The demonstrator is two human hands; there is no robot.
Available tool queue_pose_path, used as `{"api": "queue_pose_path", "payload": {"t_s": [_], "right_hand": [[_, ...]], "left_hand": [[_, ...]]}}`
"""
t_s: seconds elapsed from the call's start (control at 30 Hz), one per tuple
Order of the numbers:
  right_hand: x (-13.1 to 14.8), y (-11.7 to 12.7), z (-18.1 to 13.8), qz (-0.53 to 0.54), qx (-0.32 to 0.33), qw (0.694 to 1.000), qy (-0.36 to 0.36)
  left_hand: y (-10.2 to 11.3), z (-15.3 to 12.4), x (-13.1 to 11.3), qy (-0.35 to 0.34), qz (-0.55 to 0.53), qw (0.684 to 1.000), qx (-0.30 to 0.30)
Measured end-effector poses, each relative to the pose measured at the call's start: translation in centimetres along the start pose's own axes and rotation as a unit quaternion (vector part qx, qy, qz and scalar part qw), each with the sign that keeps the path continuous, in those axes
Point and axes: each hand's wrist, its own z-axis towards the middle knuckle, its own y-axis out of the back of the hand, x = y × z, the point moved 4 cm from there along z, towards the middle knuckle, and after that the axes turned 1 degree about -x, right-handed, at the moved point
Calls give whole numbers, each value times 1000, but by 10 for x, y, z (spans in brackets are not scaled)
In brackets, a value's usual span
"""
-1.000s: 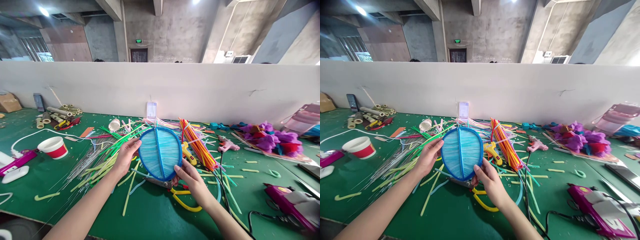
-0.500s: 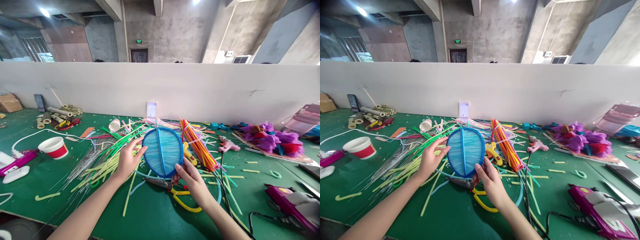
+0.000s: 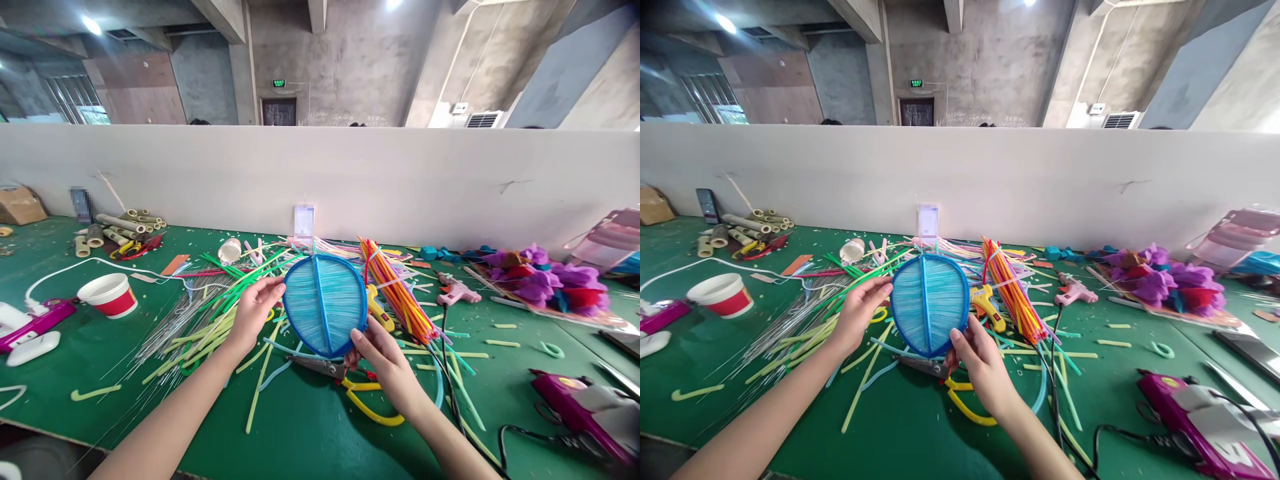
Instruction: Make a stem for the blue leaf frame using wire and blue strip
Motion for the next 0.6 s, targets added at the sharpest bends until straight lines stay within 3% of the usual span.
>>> {"api": "queue_pose_path", "payload": {"t_s": [0.6], "right_hand": [[2,-4,-1,11,42,999,-7]], "left_hand": [[6,4,-10,68,-107,990,60]]}}
